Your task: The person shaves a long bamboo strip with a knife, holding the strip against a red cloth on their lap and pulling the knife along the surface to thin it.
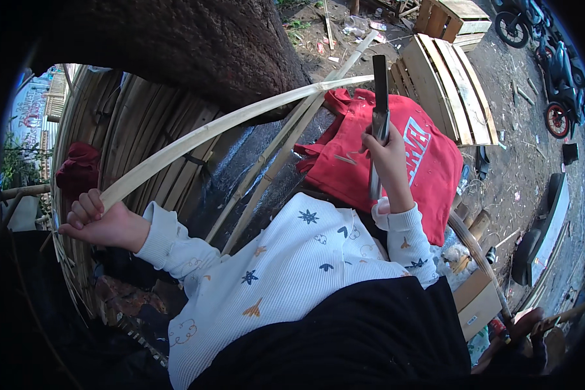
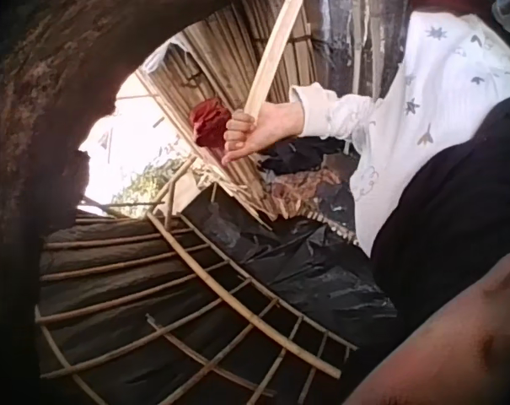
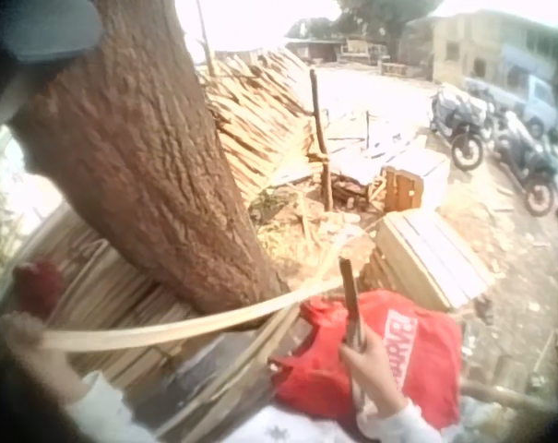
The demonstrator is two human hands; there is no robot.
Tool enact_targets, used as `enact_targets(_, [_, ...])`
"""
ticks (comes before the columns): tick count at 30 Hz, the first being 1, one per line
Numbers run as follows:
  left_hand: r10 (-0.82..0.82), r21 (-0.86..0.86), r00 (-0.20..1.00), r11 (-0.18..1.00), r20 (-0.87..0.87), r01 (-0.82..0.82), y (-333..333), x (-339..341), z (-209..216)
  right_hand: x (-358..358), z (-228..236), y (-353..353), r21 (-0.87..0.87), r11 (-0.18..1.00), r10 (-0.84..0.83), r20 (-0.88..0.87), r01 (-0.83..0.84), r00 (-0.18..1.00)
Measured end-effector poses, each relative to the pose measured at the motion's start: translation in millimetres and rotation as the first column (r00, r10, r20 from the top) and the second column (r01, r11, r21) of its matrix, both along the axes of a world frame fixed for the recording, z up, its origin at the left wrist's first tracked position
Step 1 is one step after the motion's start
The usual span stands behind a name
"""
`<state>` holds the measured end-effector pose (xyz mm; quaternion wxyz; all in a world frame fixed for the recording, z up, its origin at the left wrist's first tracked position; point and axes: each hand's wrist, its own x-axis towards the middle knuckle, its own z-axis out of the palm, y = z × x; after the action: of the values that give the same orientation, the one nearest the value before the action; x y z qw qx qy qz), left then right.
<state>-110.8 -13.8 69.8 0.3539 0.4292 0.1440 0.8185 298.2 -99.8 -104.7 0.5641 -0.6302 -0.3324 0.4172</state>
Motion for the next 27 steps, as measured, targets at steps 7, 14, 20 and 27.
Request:
enact_targets(7, [0.301,-0.181,0.946,0.944,0.121,-0.277,-31.6,-140.5,-66.0,62.7,10.4,42.6,0.383,0.882,-0.272,-0.063,0.275,0.96])
enact_targets(14, [0.626,-0.488,0.7,0.756,0.343,-0.438,-118.9,-223.5,-203.6,114.1,3.9,29.8,0.302,0.934,-0.223,0.068,0.193,0.972])
enact_targets(20, [0.814,-0.783,0.47,0.522,0.341,-0.337,-167.5,-247.8,-306.9,151.1,-18.2,45.5,0.132,0.987,-0.14,0.47,0.087,0.871])
enact_targets(27, [0.935,-0.852,0.35,0.131,-0.064,-0.507,-259.3,-336.1,-355.6,182.6,-1.7,93.2,0.013,0.96,0.227,0.548,-0.28,0.805])
